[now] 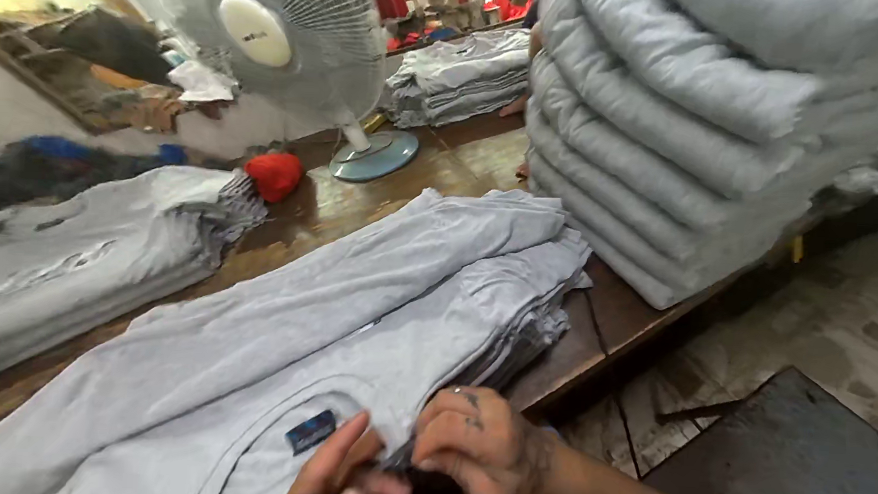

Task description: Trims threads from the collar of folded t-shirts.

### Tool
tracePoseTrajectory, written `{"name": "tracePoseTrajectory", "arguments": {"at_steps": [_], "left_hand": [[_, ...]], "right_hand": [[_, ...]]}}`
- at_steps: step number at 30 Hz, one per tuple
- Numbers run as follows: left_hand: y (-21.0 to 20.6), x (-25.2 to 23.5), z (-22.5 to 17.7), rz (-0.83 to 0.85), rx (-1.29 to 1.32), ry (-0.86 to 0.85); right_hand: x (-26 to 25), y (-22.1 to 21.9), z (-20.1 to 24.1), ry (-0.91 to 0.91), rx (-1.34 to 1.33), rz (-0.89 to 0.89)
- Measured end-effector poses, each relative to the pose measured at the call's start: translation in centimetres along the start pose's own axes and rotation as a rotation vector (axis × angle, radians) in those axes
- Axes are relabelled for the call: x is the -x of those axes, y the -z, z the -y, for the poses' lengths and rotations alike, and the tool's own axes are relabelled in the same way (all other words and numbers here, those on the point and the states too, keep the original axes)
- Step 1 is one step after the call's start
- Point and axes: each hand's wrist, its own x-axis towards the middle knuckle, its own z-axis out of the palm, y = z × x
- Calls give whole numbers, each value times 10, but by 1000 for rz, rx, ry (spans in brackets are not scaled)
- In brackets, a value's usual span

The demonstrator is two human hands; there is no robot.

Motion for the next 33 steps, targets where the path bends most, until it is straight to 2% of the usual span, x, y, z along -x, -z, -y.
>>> {"name": "tracePoseTrajectory", "arguments": {"at_steps": [5, 8, 14, 20, 33], "left_hand": [[26, -8, -7, -99, -904, -235], [27, -11, -22, -63, -1178, -299], [19, -7, -26, -3, -1347, -443], [20, -5, -19, -32, -1360, -480], [16, -15, -12, -91, -1365, -462]], "right_hand": [[1, 6, 1, -49, 52, 52], [2, 9, -1, -54, 36, 75], [2, 5, -2, 23, 132, 35], [-2, 0, -1, 53, 207, -7], [-3, -8, 6, 61, 129, 19]]}}
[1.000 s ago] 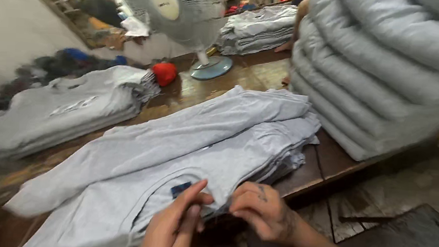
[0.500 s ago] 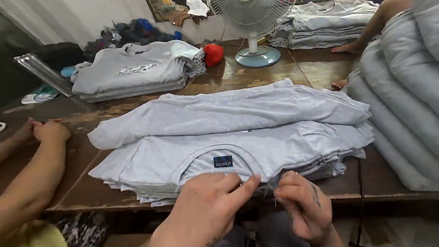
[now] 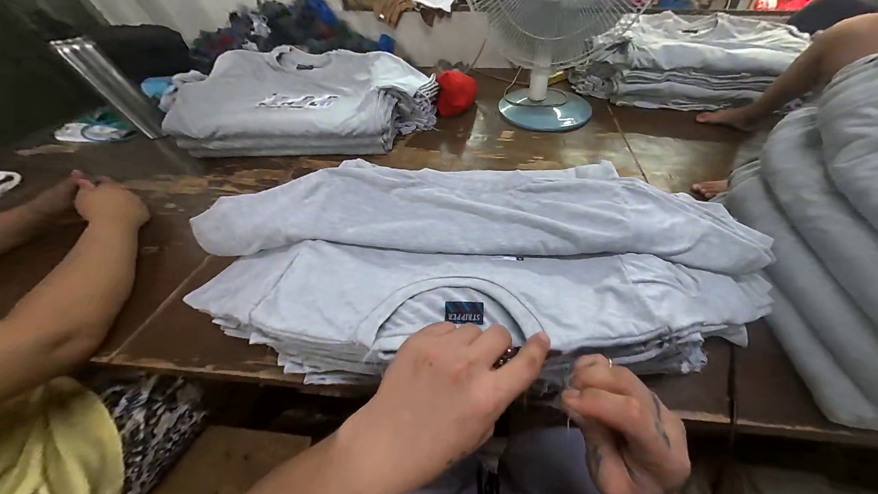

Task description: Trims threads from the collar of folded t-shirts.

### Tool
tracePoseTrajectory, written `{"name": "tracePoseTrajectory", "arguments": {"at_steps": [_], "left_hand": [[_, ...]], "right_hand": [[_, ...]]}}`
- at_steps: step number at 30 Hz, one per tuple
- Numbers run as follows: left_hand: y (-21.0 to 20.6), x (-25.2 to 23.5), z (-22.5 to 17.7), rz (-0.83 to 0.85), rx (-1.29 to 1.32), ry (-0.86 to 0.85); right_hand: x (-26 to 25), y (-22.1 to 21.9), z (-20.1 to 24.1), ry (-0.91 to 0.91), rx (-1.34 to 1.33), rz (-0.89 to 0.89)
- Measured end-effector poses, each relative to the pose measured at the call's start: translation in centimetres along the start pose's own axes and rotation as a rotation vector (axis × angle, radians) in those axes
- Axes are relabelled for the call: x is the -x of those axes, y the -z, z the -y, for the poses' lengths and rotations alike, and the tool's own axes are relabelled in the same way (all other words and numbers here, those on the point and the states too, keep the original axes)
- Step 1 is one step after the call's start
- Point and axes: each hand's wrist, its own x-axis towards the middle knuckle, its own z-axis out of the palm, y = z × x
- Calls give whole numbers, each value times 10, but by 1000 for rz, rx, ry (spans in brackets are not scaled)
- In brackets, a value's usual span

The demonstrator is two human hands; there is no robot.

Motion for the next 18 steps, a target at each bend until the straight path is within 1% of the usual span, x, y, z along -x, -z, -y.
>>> {"name": "tracePoseTrajectory", "arguments": {"at_steps": [2, 4, 5, 6, 8, 9, 10, 11, 12, 14, 16, 18], "left_hand": [[0, 2, 5, -2, 31, 33], [2, 8, 12, -65, 103, 138], [1, 13, 15, -120, 141, 216], [-1, 18, 16, -168, 175, 298], [-8, 23, 8, -181, 207, 407], [-14, 23, 1, -151, 202, 404], [-22, 21, -6, -133, 213, 364], [-30, 19, -10, -140, 248, 306], [-36, 17, -12, -158, 292, 253], [-38, 13, -8, -161, 384, 204], [-37, 15, -1, -120, 477, 203], [-38, 18, 4, -79, 554, 247]], "right_hand": [[4, 0, 11, -27, -109, 56], [0, 10, 22, -30, -252, 143], [-8, 19, 25, -4, -235, 175], [-18, 30, 24, 9, -152, 204], [-48, 45, 4, 9, 30, 264], [-64, 45, -11, -10, 93, 344], [-76, 39, -25, -25, 118, 459], [-83, 31, -36, -34, 128, 609], [-87, 23, -42, -29, 118, 756], [-94, 16, -43, 27, 139, 945], [-106, 27, -35, 73, 208, 1043], [-106, 38, -34, 135, 260, 988]]}}
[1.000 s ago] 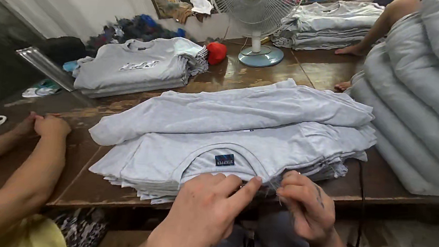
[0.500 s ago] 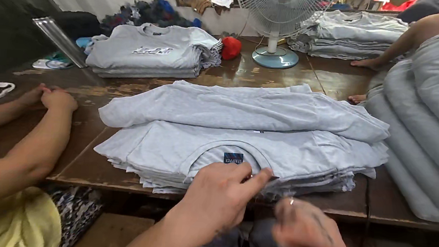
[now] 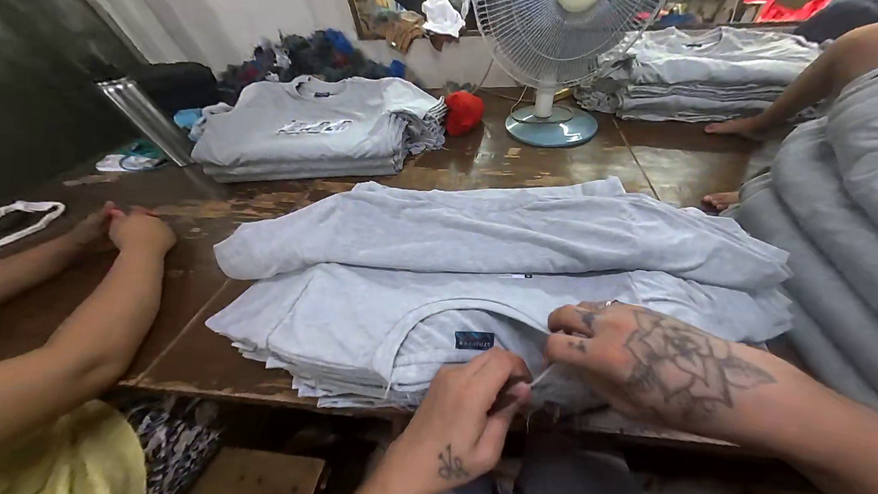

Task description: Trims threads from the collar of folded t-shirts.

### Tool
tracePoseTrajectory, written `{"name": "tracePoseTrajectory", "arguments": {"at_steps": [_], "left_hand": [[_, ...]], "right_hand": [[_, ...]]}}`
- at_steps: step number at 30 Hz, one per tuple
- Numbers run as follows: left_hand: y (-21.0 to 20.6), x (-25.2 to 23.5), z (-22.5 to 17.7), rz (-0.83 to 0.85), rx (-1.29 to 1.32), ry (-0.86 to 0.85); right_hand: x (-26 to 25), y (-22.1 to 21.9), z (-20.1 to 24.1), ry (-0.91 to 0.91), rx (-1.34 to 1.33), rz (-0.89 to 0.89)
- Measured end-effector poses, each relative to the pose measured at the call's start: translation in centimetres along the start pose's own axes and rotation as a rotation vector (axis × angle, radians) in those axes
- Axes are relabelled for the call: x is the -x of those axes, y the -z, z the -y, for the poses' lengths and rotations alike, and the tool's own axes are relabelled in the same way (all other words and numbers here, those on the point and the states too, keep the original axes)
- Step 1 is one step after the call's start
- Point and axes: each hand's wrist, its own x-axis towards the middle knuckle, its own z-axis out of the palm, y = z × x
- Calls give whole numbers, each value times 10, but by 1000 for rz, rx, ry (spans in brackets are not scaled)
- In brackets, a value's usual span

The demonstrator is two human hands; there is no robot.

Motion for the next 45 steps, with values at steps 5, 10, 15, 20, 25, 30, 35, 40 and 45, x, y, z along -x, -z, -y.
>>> {"name": "tracePoseTrajectory", "arguments": {"at_steps": [5, 10, 15, 20, 25, 30, 35, 40, 45], "left_hand": [[0, 1, 0, 12, 113, 65], [-11, 12, -2, -24, 199, 4], [-12, 15, -17, 2, 51, -63], [-2, 12, -14, 333, 69, -259], [23, 8, -15, 375, 79, -202], [42, -13, -18, 224, -60, -102], [48, -15, -15, 207, -243, -82], [40, -14, -19, 208, -285, -208], [22, -18, -19, 118, -379, -319]], "right_hand": [[21, -44, -5, 68, 256, -484], [36, -74, 4, -88, 186, -690], [38, -85, 19, -190, 95, -752], [32, -86, 33, -290, 25, -673], [35, -91, 37, -314, -66, -712], [36, -95, 39, -268, -153, -825], [50, -94, 40, -224, -286, -894], [57, -95, 50, -250, -213, -861], [54, -91, 52, -260, -174, -890]]}}
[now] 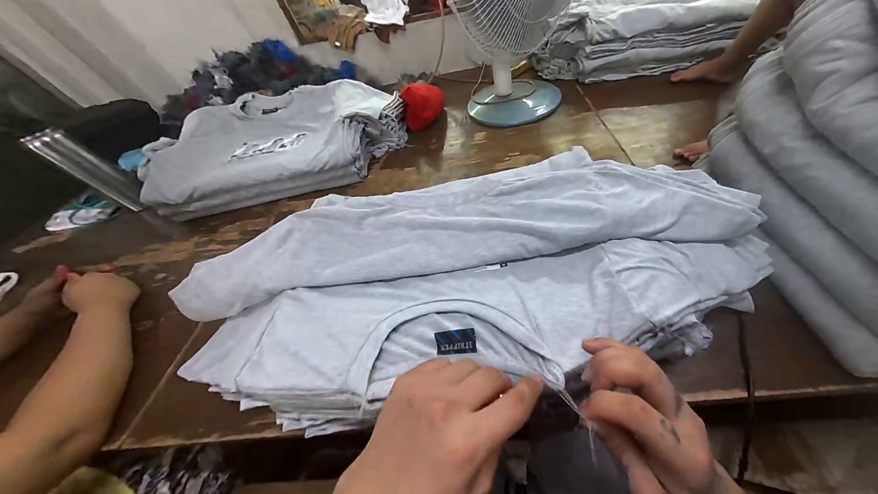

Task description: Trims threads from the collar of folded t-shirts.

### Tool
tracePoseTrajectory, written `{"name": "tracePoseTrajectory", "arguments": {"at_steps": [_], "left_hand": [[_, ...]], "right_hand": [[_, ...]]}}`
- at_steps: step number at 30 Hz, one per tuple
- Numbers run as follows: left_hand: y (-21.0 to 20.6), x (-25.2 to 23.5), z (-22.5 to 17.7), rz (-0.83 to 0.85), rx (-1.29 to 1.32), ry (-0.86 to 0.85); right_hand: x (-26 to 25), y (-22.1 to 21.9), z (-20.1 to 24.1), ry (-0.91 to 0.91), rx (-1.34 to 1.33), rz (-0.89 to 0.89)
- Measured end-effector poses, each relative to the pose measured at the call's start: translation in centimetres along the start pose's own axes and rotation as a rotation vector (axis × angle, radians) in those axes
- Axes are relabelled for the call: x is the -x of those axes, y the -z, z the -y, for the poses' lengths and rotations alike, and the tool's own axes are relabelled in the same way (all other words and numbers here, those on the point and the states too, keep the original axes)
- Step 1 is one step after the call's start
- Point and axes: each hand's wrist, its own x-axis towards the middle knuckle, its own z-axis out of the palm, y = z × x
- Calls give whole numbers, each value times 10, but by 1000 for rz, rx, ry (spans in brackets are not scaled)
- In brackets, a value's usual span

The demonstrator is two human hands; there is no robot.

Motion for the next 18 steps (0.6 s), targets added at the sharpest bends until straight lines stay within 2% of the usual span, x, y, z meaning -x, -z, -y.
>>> {"name": "tracePoseTrajectory", "arguments": {"at_steps": [9, 11, 13, 16, 18], "left_hand": [[-2, -1, -3, -4, -63, 13], [4, 5, 0, -14, -29, 64], [15, 13, 7, -42, 34, 168], [32, 29, 26, -174, 91, 357], [40, 42, 39, -269, 92, 499]], "right_hand": [[-10, -5, 8, 35, 44, -52], [-10, -3, 11, 51, 61, -21], [-6, -3, 21, 52, 22, 97], [-10, 1, 50, 56, -86, 475], [-13, -2, 52, 107, -143, 600]]}}
